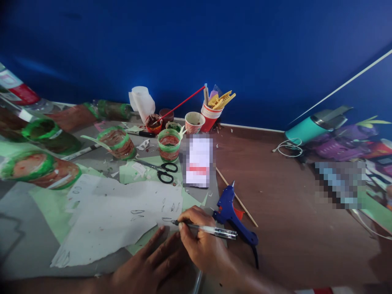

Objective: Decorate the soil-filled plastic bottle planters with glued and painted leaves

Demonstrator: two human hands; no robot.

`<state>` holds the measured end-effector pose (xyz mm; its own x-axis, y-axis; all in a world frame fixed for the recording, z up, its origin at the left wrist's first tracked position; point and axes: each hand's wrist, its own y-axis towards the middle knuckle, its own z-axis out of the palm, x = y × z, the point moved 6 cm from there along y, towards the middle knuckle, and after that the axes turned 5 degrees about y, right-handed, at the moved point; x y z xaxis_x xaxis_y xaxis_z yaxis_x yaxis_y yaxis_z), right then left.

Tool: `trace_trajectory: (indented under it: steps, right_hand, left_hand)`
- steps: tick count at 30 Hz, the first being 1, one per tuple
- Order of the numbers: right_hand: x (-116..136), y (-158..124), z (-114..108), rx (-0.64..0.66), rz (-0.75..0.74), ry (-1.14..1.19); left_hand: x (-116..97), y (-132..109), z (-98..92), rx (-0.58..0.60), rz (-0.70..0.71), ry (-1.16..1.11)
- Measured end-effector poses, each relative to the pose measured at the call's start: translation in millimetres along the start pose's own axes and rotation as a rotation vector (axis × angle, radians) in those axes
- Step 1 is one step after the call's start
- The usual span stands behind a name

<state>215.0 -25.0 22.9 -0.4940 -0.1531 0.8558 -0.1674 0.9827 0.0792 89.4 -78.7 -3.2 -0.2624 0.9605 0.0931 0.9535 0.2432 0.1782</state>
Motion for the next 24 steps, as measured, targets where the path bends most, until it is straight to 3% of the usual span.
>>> trace_trajectory:
  steps: [6, 11, 20, 24]
  right_hand:
    - [1.5, 1.9, -0.5, 0.011, 0.013, -0.015]
    - [-0.6, 0.9, -0.2, 0.009, 0.014, -0.003]
    - [-1.6, 1.6, -0.8, 0.003, 0.028, 0.011]
    - [-7.0, 1.3, -1.6, -0.018, 0.101, 0.077]
  left_hand:
    - [-2.0, -1.1, 2.0, 0.019, 0.001, -0.012]
    - [-1.5, -1.6, 0.7, -0.035, -0.02, 0.014]
    - [-3.1, -1.2, 0.4, 0.001, 0.005, 0.012]
    - [-3.5, -2.5, 2.4, 0.016, 0.011, 0.008]
